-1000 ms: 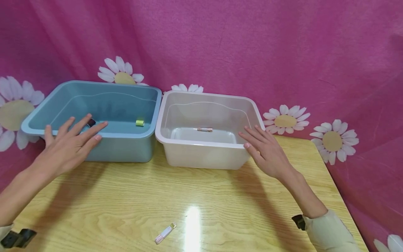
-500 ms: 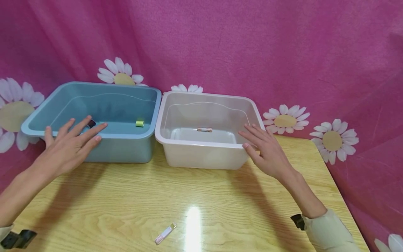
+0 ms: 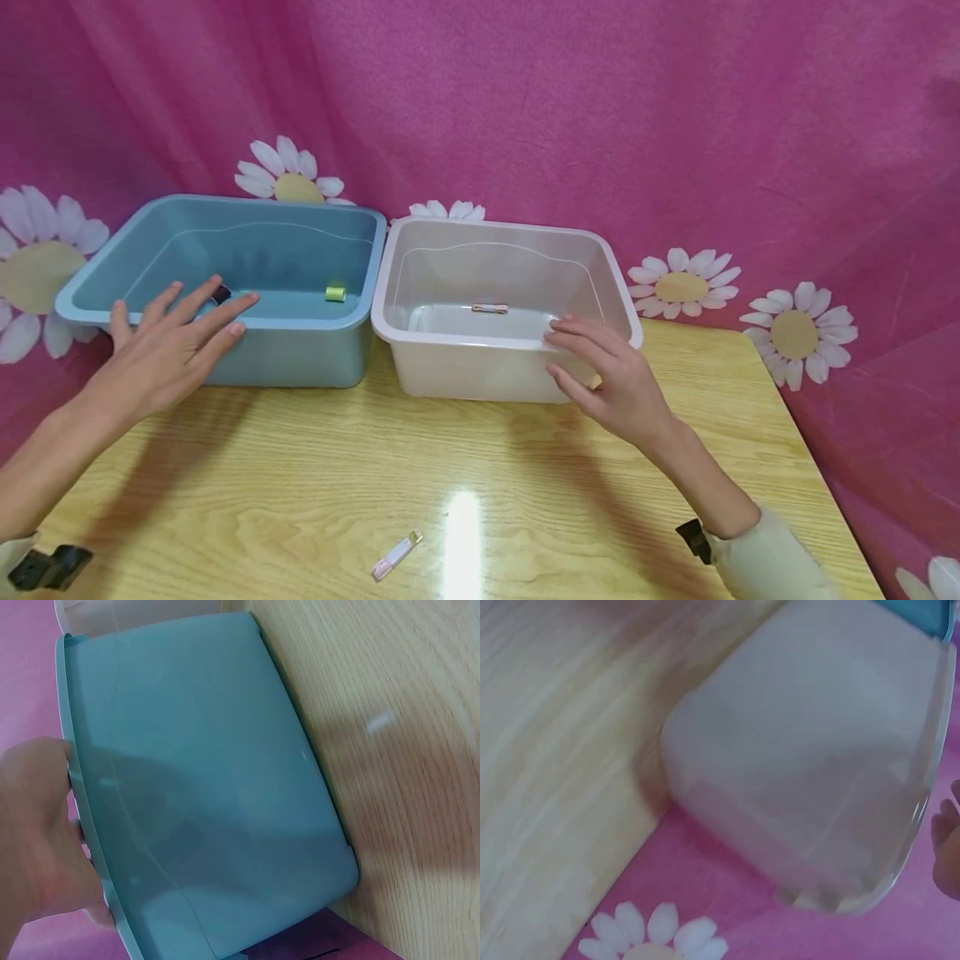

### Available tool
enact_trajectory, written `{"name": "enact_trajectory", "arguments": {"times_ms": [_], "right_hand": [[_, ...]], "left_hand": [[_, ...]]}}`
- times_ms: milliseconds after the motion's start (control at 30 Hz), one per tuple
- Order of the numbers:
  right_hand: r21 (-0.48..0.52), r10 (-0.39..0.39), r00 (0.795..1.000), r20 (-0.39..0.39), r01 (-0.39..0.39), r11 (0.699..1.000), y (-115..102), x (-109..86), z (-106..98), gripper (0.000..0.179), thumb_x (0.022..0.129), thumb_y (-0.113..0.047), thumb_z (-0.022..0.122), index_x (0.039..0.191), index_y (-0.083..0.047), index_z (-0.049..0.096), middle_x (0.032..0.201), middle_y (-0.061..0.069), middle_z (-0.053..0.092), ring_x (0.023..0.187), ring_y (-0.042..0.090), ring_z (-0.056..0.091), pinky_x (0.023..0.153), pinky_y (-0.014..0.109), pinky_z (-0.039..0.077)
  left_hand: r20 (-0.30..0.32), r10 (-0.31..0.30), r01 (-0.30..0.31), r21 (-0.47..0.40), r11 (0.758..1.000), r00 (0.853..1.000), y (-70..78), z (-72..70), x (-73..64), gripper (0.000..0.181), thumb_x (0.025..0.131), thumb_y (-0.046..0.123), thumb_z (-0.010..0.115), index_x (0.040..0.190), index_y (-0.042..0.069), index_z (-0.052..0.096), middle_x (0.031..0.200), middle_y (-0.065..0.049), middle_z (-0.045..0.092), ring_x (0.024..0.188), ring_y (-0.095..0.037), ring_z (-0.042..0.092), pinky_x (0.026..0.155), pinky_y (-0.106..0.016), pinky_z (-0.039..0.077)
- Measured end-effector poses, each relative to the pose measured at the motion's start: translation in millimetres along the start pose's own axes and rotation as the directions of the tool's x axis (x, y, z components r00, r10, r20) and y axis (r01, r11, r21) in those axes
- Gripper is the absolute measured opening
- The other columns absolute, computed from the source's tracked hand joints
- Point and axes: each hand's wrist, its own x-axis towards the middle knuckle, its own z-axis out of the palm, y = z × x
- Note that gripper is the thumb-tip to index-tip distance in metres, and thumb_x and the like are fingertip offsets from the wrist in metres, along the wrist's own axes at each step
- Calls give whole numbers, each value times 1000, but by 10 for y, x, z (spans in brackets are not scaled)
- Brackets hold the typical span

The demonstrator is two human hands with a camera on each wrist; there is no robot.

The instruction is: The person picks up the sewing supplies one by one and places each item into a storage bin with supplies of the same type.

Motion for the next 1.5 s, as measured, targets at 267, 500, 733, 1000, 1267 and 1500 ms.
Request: {"name": "enact_trajectory", "arguments": {"times_ms": [267,500,733,1000,1267,1500], "right_hand": [[101,-47,994,96,38,994,-298,-97,253,38,99,-36,62,115,-3,70,113,7,70,105,25,67,95,29,50],[254,128,962,240,-189,949,-433,-213,413,36,86,-19,81,118,-6,70,115,3,71,107,21,66,93,33,51],[333,228,867,442,-395,856,-529,-287,571,38,86,-10,80,122,-7,69,119,0,70,108,16,65,90,31,53],[388,182,796,577,-463,797,-630,-324,783,40,89,-11,77,126,-3,66,124,4,68,113,14,62,92,28,51],[385,195,706,681,-571,725,-686,-353,942,39,90,-15,77,127,-5,66,125,4,67,113,17,63,93,27,51],[339,154,663,733,-551,762,-742,-405,1044,38,91,-22,76,126,-11,66,121,-4,68,111,6,61,94,24,49]], "left_hand": [[-2,0,0,0,1000,1000,-2,-3,3,52,108,47,34,155,25,39,160,-23,21,140,-58,10,97,-82,-10],[-6,7,-7,3,1000,1000,-4,3,-1,52,108,46,35,155,25,39,160,-23,22,140,-59,11,97,-82,-9],[-24,11,-11,5,1000,1000,-12,-5,-12,51,108,46,36,154,25,40,160,-24,23,140,-59,12,97,-82,-10],[-26,12,-12,8,1000,1000,-19,-6,-17,51,108,46,36,154,25,41,159,-23,24,140,-58,14,98,-82,-8],[-12,11,-11,5,1000,1000,-8,-1,-7,51,108,46,35,154,25,41,160,-22,23,140,-58,13,98,-82,-8],[-12,6,-6,7,1000,1000,-2,-5,-5,51,108,47,36,154,25,41,160,-23,24,140,-57,13,98,-81,-8]]}}
